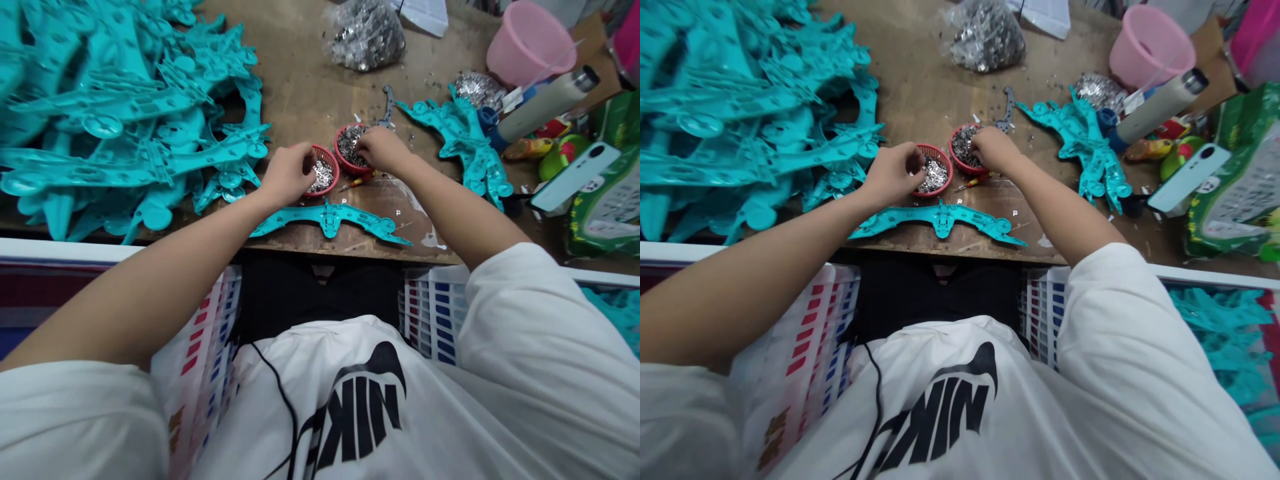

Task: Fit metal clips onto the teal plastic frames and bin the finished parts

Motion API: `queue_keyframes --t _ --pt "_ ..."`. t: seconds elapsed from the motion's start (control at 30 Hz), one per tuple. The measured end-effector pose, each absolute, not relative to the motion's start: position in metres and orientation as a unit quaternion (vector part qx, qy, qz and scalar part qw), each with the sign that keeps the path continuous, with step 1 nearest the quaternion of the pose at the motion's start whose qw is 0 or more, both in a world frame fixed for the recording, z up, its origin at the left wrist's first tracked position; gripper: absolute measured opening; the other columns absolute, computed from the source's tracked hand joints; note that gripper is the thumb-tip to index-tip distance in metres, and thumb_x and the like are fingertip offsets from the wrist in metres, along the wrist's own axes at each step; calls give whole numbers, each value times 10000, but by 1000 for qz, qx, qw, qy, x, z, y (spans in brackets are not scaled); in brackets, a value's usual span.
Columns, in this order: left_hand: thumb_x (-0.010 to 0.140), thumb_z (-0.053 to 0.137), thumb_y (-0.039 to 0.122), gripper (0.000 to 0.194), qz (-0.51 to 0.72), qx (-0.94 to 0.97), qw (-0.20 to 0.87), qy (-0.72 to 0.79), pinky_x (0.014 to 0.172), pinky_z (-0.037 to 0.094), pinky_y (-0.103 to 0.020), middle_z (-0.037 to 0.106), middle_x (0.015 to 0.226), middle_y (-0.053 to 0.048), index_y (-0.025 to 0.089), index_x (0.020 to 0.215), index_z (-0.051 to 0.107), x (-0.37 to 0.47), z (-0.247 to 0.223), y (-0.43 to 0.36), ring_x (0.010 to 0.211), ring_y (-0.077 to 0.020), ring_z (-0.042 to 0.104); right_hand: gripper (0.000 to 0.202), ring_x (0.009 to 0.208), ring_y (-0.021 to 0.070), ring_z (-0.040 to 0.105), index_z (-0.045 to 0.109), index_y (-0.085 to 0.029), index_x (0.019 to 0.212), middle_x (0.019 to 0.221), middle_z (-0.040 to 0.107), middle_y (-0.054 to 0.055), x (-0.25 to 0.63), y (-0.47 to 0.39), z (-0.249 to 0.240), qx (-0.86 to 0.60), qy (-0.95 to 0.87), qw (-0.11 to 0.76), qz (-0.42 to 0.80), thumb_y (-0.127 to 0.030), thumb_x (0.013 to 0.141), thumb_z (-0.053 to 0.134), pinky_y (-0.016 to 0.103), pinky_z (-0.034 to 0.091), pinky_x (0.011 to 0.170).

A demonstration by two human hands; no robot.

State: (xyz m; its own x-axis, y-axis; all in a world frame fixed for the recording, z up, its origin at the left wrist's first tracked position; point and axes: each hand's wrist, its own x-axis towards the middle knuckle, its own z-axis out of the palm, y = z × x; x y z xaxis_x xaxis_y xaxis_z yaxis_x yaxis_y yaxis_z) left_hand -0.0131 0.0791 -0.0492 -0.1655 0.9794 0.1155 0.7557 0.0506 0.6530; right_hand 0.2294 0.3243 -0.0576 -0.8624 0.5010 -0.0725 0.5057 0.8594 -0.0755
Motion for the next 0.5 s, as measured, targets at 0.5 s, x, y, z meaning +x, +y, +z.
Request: queue_keyframes --t 0.5 --pt "1146 650 160 466 218 662 190 691 1324 664 -526 934 1480 -173 204 1478 975 -10 -33 78 1382 -398 867 495 1228 523 891 986 -312 1504 1225 967 144 252 256 6 376 906 -60 -186 -631 1157 836 718 769 1073"
